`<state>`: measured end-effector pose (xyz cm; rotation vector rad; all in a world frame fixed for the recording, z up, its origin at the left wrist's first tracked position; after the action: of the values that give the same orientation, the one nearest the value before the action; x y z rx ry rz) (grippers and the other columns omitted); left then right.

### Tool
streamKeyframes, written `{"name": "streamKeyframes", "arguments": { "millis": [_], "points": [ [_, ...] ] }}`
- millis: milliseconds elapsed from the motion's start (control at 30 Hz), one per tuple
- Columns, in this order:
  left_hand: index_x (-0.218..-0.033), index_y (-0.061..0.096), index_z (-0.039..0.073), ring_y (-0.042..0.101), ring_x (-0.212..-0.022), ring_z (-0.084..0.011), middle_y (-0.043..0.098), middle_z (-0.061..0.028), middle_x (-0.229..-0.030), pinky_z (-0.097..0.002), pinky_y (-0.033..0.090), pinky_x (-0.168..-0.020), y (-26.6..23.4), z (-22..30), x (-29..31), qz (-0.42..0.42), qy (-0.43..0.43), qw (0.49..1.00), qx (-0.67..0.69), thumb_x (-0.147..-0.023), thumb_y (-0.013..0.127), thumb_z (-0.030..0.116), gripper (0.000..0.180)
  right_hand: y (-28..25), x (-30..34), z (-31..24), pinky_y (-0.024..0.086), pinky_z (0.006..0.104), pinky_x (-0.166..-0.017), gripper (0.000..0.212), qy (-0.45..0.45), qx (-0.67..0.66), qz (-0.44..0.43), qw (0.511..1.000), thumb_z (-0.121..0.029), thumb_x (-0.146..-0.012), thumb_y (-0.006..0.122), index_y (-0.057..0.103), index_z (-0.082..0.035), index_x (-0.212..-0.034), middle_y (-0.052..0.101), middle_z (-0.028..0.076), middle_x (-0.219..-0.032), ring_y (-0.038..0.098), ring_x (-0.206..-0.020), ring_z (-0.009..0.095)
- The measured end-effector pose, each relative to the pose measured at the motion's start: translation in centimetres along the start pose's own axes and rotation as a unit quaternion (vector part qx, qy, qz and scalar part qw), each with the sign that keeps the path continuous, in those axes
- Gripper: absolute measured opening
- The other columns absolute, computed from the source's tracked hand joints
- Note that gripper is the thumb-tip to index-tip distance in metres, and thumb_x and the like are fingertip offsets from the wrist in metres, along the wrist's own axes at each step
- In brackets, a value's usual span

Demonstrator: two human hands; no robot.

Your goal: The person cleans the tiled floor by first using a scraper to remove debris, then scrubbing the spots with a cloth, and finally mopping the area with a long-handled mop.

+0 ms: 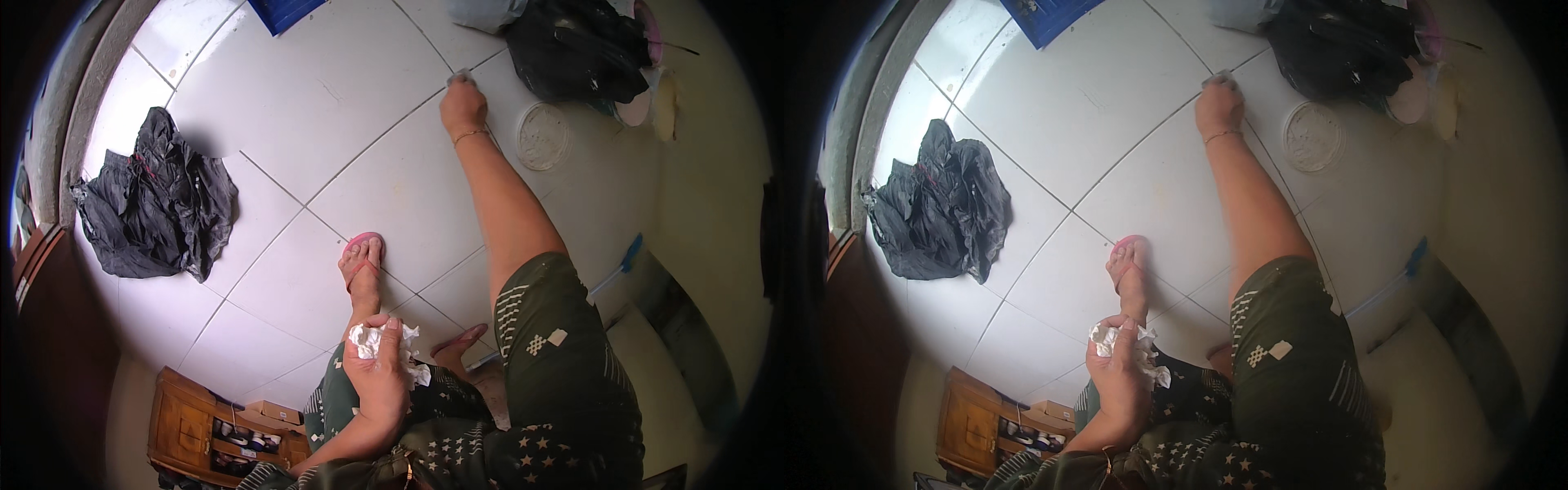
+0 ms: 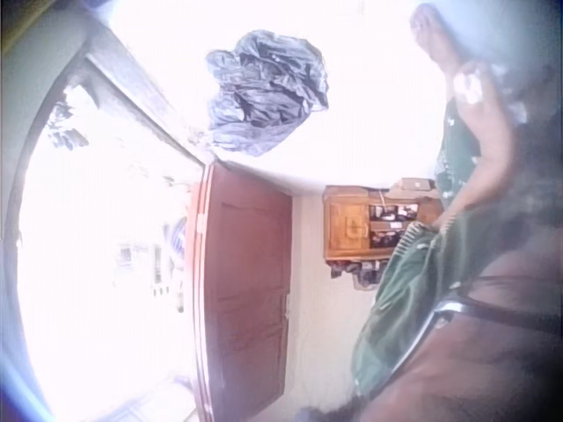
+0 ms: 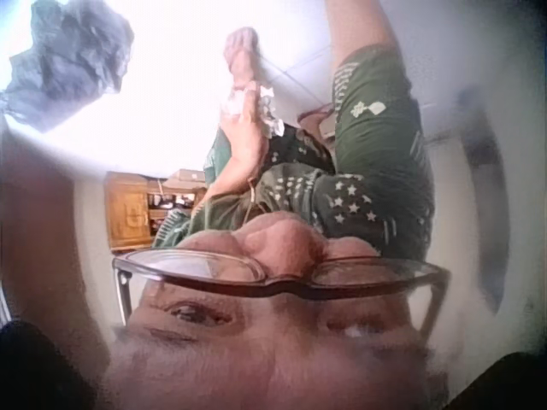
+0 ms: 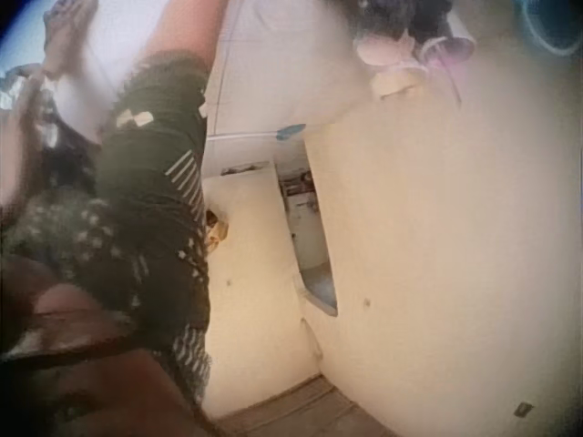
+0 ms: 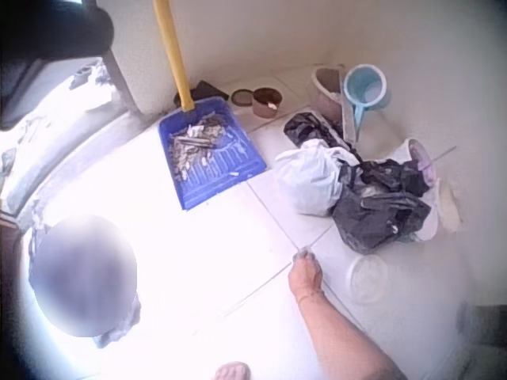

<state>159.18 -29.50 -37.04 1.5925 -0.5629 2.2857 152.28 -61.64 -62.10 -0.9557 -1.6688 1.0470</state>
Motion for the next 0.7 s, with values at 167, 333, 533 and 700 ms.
{"name": "streamKeyframes", "arguments": {
  "millis": [167, 333, 533, 700],
  "points": [
    [-0.091, 0.052, 0.004, 0.052, -0.059, -0.0084, 0.056, -0.0037, -0.074, -0.0212, 0.042, -0.05, 2.3, 0.4, 0.5, -0.055, 0.026, 0.998, -0.03, -0.083, 0.059, 0.012, 0.013, 4.7, 8.0, -8.3, 0.048, 0.0395, -0.077, 0.023, -0.259, 0.136, 0.028, 0.956, -0.009, -0.076, 0.051, 0.054, 0.004, -0.095, 0.054, 0.022, -0.1, 0.056, -0.089, 0.035],
    [-0.089, 0.054, 0.003, 0.05, -0.06, -0.0067, 0.056, -0.0015, -0.073, -0.0199, 0.04, -0.052, 2.8, 0.4, 0.1, -0.051, 0.018, 0.998, -0.044, -0.083, 0.06, 0.011, 0.012, -1.3, -4.1, 3.0, 0.047, 0.0338, -0.079, 0.02, 0.016, 0.054, 0.035, 0.998, -0.009, -0.081, 0.048, 0.055, 0.003, -0.096, 0.055, 0.02, -0.1, 0.056, -0.093, 0.029],
    [-0.086, 0.056, 0.003, 0.046, -0.058, -0.0037, 0.054, 0.0018, -0.069, -0.0183, 0.036, -0.051, 4.7, 0.7, 0.4, -0.052, 0.017, 0.997, -0.051, -0.082, 0.062, 0.01, 0.011, 4.0, 5.3, -8.6, 0.047, 0.0382, -0.075, 0.024, -0.296, 0.174, 0.05, 0.938, -0.012, -0.076, 0.053, 0.056, 0.004, -0.094, 0.057, 0.021, -0.091, 0.056, -0.088, 0.033],
    [-0.085, 0.056, 0.003, 0.046, -0.058, -0.0035, 0.055, 0.0018, -0.069, -0.0182, 0.036, -0.051, 4.4, 0.5, 0.2, -0.047, 0.021, 0.997, -0.063, -0.082, 0.063, 0.01, 0.011, 0.5, -3.4, -5.9, 0.045, 0.0371, -0.076, 0.025, -0.141, 0.066, 0.083, 0.984, -0.015, -0.078, 0.052, 0.057, 0.003, -0.095, 0.056, 0.018, -0.095, 0.052, -0.091, 0.029]
  ]
}}
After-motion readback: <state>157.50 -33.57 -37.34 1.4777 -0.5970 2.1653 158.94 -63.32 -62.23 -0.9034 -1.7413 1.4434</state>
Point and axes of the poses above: each hand's wrist, its own x-axis away from the middle knuckle, its own y-axis out of the palm, z = x × y, the point moved 6 cm from there along -x, towards the middle knuckle
